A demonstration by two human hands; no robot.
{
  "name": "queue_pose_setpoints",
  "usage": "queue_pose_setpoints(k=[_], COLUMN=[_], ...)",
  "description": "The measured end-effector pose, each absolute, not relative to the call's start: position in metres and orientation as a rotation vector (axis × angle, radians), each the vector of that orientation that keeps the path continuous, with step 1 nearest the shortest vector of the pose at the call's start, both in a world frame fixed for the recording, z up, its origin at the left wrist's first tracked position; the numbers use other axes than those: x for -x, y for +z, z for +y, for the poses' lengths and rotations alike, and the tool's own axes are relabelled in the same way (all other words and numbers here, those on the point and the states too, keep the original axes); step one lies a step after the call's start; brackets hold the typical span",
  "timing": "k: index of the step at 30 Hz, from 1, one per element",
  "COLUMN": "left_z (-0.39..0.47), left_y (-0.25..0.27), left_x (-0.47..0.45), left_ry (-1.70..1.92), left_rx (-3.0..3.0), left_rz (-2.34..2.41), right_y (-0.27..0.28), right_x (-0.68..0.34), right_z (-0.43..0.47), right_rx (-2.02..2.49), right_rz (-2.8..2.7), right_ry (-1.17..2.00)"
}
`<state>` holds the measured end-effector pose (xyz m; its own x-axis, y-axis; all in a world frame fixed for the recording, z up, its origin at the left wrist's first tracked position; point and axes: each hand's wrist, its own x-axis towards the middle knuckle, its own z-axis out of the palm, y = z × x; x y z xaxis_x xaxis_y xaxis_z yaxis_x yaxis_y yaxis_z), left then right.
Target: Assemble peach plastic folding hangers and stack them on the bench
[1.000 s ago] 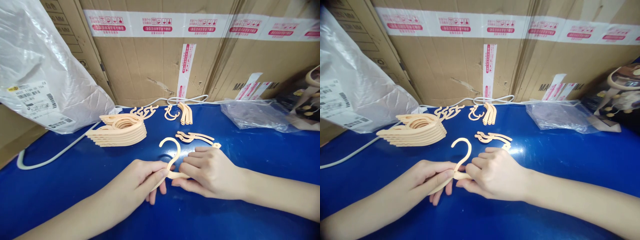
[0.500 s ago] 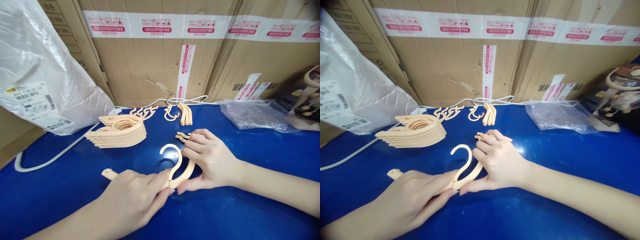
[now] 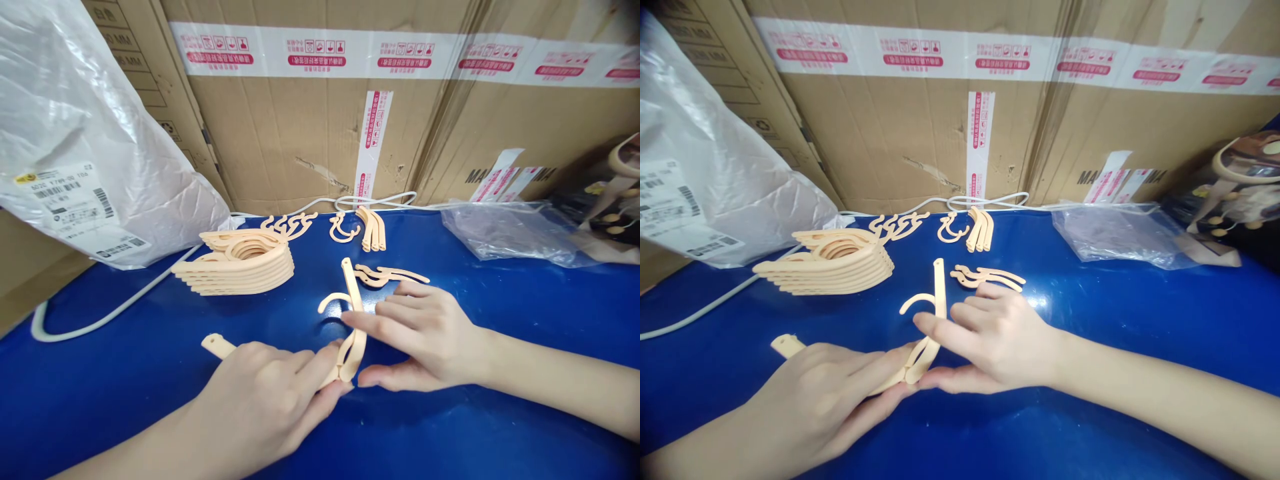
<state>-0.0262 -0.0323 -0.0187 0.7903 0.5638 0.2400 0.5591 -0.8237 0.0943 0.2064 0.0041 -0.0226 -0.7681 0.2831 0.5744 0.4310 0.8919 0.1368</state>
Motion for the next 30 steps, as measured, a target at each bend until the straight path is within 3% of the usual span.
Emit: queue_pose_setpoints(k=[6,14,30], left_z=[-0.031,-0.026,-0.02], left_y=[-0.02,-0.027,-0.028], left_x=[0.024,0.024,0.019], left_ry=[0.501,0.786,0.609], left_rx=[-3.124,-3.24,-2.893], left_rz=[0.859,0.821,0.94], right_y=[-0.021,-0.001,0.012], right_x=[-0.204,-0.215,-0.237], right_z=[0.004,0.019,0.031], right_rx=[0.534,0.976,1.363], right_rz=[-2.611,-2.518,-2.728], right_ry=[-0.206,0.024,0.166])
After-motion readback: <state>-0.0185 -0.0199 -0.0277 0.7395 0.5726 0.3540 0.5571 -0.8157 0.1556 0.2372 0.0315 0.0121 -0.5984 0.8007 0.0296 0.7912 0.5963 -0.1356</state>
